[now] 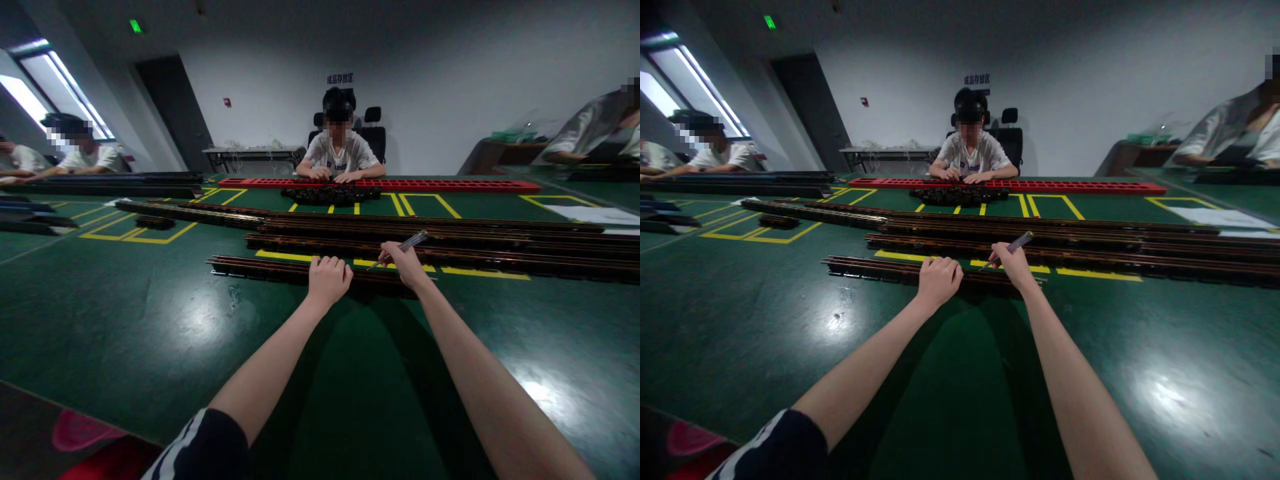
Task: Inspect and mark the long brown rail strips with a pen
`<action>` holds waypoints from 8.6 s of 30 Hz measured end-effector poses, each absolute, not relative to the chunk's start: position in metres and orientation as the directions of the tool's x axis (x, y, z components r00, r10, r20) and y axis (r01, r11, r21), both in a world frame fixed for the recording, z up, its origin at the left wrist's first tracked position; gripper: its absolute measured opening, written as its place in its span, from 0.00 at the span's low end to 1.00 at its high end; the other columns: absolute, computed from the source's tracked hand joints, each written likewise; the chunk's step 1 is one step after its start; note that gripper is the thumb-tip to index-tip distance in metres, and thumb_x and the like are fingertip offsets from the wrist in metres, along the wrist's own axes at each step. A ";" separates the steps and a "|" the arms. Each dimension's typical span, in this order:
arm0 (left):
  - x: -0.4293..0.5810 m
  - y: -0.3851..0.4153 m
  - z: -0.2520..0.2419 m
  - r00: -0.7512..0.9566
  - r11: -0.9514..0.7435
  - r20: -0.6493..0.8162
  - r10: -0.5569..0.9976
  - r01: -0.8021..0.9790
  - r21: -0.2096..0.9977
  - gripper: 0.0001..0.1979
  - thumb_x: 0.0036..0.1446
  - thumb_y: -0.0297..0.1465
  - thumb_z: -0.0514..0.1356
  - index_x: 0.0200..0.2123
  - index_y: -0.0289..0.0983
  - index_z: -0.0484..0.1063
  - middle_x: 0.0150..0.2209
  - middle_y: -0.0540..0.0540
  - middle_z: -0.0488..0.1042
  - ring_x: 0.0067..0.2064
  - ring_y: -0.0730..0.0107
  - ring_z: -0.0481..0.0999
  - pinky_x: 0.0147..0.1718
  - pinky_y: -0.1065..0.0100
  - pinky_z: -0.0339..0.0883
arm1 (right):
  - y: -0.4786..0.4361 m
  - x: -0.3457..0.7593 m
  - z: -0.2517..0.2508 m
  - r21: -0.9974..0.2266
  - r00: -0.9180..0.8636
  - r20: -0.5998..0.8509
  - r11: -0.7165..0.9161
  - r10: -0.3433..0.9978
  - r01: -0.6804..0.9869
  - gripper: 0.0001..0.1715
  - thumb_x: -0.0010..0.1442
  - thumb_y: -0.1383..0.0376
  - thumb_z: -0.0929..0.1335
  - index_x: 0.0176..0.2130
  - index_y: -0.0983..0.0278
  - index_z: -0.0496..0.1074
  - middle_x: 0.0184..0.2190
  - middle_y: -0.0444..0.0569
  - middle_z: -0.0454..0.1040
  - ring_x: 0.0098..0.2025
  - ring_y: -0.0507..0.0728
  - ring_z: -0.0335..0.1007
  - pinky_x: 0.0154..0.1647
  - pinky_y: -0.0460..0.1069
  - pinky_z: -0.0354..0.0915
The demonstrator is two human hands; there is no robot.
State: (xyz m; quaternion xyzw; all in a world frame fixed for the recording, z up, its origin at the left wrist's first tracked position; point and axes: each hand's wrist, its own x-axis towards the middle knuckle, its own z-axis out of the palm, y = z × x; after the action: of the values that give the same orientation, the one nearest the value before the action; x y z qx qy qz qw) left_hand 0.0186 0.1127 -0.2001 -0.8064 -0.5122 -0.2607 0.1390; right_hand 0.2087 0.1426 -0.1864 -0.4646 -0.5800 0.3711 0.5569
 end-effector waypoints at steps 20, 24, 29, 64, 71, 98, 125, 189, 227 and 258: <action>0.024 0.114 -0.202 0.358 -0.433 0.500 0.789 0.901 0.038 0.17 0.66 0.33 0.46 0.35 0.36 0.73 0.37 0.42 0.77 0.40 0.61 0.73 0.39 0.60 0.57 | 0.144 0.207 -0.187 -0.926 0.049 0.314 0.294 0.948 0.237 0.22 0.54 0.52 0.66 0.18 0.62 0.67 0.15 0.44 0.67 0.19 0.51 0.63 0.26 0.48 0.62; 0.022 0.115 -0.202 0.278 -0.377 0.515 0.811 0.921 0.098 0.18 0.66 0.34 0.46 0.34 0.35 0.74 0.37 0.42 0.77 0.39 0.62 0.74 0.39 0.60 0.57 | 0.138 0.197 -0.182 -0.901 0.035 0.338 0.313 0.940 0.300 0.22 0.57 0.52 0.64 0.19 0.62 0.67 0.15 0.43 0.67 0.20 0.52 0.65 0.28 0.49 0.63; 0.020 0.118 -0.204 0.226 -0.328 0.528 0.819 0.939 0.107 0.17 0.64 0.33 0.48 0.34 0.35 0.75 0.36 0.41 0.78 0.39 0.60 0.74 0.39 0.60 0.57 | 0.134 0.190 -0.179 -0.902 0.020 0.316 0.294 0.948 0.318 0.21 0.57 0.54 0.63 0.19 0.61 0.67 0.15 0.43 0.68 0.21 0.53 0.65 0.29 0.49 0.63; 0.020 0.116 -0.201 0.214 -0.313 0.493 0.843 0.941 0.126 0.16 0.63 0.31 0.48 0.33 0.36 0.75 0.37 0.41 0.77 0.41 0.59 0.74 0.41 0.58 0.57 | 0.132 0.181 -0.180 -0.917 -0.051 0.292 0.294 0.955 0.270 0.21 0.55 0.50 0.66 0.21 0.62 0.70 0.17 0.43 0.70 0.23 0.53 0.69 0.32 0.49 0.64; 0.020 0.117 -0.202 0.218 -0.316 0.513 0.830 0.942 0.112 0.18 0.64 0.32 0.46 0.32 0.36 0.76 0.37 0.41 0.78 0.39 0.60 0.74 0.40 0.59 0.57 | 0.134 0.186 -0.181 -0.932 -0.009 0.281 0.275 0.960 0.234 0.23 0.53 0.48 0.67 0.20 0.62 0.69 0.16 0.44 0.71 0.22 0.53 0.69 0.30 0.49 0.66; 0.018 0.117 -0.202 0.213 -0.344 0.513 0.831 0.923 0.173 0.18 0.63 0.31 0.47 0.30 0.37 0.75 0.35 0.41 0.78 0.36 0.62 0.74 0.38 0.60 0.60 | 0.147 0.215 -0.187 -0.947 0.017 0.258 0.249 0.966 0.203 0.21 0.50 0.51 0.67 0.16 0.62 0.68 0.15 0.45 0.68 0.17 0.51 0.63 0.24 0.48 0.64; 0.019 0.117 -0.202 0.212 -0.332 0.516 0.830 0.931 0.151 0.18 0.64 0.31 0.47 0.31 0.35 0.75 0.34 0.42 0.78 0.36 0.64 0.75 0.38 0.62 0.61 | 0.147 0.210 -0.189 -0.951 0.161 0.295 0.272 0.942 0.148 0.18 0.49 0.58 0.66 0.14 0.63 0.65 0.11 0.43 0.63 0.14 0.49 0.58 0.19 0.46 0.56; 0.022 0.113 -0.202 0.264 -0.389 0.548 0.794 0.913 0.124 0.18 0.64 0.34 0.49 0.32 0.35 0.76 0.36 0.41 0.78 0.39 0.60 0.75 0.44 0.58 0.57 | 0.133 0.200 -0.176 -0.850 0.162 0.401 0.300 0.902 0.434 0.26 0.57 0.50 0.62 0.15 0.61 0.65 0.12 0.44 0.63 0.18 0.52 0.60 0.22 0.48 0.57; 0.020 0.118 -0.205 0.363 -0.456 0.522 0.772 0.888 0.058 0.19 0.65 0.34 0.46 0.33 0.36 0.76 0.36 0.42 0.77 0.39 0.62 0.74 0.38 0.61 0.59 | 0.132 0.194 -0.176 -0.897 0.070 0.331 0.291 0.941 0.332 0.22 0.56 0.52 0.66 0.18 0.62 0.68 0.13 0.44 0.68 0.19 0.52 0.66 0.28 0.48 0.64; 0.019 0.119 -0.206 0.365 -0.474 0.521 0.771 0.877 0.086 0.20 0.66 0.34 0.46 0.34 0.35 0.77 0.35 0.42 0.76 0.37 0.64 0.73 0.37 0.62 0.59 | 0.138 0.207 -0.183 -0.935 0.244 0.354 0.332 0.903 0.127 0.26 0.55 0.55 0.67 0.12 0.63 0.63 0.11 0.44 0.63 0.14 0.47 0.56 0.17 0.45 0.57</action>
State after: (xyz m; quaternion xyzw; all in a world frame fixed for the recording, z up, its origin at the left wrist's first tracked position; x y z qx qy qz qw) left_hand 0.0193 0.1185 -0.2062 -0.8197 -0.5025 -0.2547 0.1035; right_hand 0.2072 0.1379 -0.1827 -0.4862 -0.5297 0.3123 0.6209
